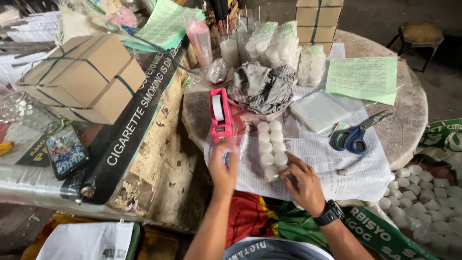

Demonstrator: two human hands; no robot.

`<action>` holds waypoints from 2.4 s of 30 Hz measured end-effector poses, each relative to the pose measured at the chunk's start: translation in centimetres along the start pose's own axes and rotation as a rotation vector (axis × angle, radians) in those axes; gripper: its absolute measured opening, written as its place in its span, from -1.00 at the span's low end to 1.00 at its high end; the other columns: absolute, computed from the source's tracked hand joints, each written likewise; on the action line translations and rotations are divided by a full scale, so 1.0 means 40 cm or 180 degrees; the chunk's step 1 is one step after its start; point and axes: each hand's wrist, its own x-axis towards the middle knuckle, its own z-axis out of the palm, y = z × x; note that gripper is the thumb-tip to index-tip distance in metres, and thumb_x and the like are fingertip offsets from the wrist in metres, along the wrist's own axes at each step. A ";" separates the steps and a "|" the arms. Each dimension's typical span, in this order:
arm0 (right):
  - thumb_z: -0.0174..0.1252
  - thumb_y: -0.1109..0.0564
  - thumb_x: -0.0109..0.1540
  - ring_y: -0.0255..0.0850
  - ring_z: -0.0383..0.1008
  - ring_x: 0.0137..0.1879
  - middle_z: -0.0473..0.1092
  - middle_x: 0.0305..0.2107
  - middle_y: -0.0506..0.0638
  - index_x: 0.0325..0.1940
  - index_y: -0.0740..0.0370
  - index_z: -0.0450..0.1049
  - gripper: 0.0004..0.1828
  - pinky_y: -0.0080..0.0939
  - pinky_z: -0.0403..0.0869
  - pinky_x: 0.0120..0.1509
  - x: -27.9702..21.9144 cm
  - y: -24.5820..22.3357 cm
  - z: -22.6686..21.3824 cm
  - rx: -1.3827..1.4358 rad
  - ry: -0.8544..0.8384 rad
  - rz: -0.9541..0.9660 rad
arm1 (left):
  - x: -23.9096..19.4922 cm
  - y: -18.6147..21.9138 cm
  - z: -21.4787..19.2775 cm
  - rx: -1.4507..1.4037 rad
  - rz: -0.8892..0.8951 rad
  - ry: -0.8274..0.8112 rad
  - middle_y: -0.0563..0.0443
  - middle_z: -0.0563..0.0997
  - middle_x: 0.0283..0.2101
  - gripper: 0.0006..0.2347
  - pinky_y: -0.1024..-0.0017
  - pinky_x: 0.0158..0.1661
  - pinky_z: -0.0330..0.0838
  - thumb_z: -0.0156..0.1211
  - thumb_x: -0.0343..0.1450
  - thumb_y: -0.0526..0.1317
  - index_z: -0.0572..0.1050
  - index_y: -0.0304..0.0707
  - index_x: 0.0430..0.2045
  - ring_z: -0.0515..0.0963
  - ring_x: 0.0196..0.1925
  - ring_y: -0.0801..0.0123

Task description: Packing small white candles into plastic bags, arranging them in rows, and sealing them using tape.

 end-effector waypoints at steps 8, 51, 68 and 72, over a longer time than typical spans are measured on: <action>-0.10 -0.05 0.11 -0.12 0.17 0.20 0.16 0.09 0.07 -0.37 0.00 0.36 -0.83 -0.03 0.19 -0.02 -0.002 -0.002 0.003 -0.0054 -0.0067 0.0106 | 0.154 -0.179 -0.019 0.1562 -0.2078 -0.1094 -0.22 0.40 -0.25 -0.56 0.15 -0.33 0.29 -0.28 0.28 0.12 0.33 -0.33 -0.36 0.45 -0.26 0.02; -0.09 -0.04 0.12 -0.15 0.22 0.16 0.18 0.09 0.07 -0.38 0.03 0.34 -0.83 -0.13 0.20 -0.11 0.001 -0.013 -0.002 -0.0106 0.0005 0.0103 | 0.116 -0.188 -0.125 0.1111 0.0065 -0.1306 -0.10 0.48 -0.23 -0.91 0.35 -0.37 0.28 0.03 0.22 -0.34 0.30 -0.29 -0.72 0.51 -0.34 0.17; 0.04 0.00 0.05 -0.04 0.38 -0.07 0.32 -0.08 0.02 -0.44 -0.04 0.35 -0.93 -0.11 0.26 -0.03 0.015 -0.029 -0.023 0.0044 0.0137 0.0049 | -0.128 0.085 0.046 -0.0767 -0.0190 -0.1246 -0.08 0.40 -0.07 -0.86 0.29 -0.04 0.22 -0.09 0.32 -0.29 0.48 -0.26 -0.48 0.39 -0.02 0.11; 0.06 0.03 0.04 -0.07 0.40 -0.10 0.33 -0.07 -0.03 -0.46 -0.05 0.36 -0.96 -0.16 0.29 -0.07 0.021 -0.037 -0.031 0.0111 0.0105 0.0148 | -0.138 0.085 0.069 -0.0596 -0.0011 -0.1202 -0.04 0.33 0.00 -0.83 0.27 0.05 0.11 -0.13 0.33 -0.35 0.49 -0.27 -0.42 0.25 0.12 0.11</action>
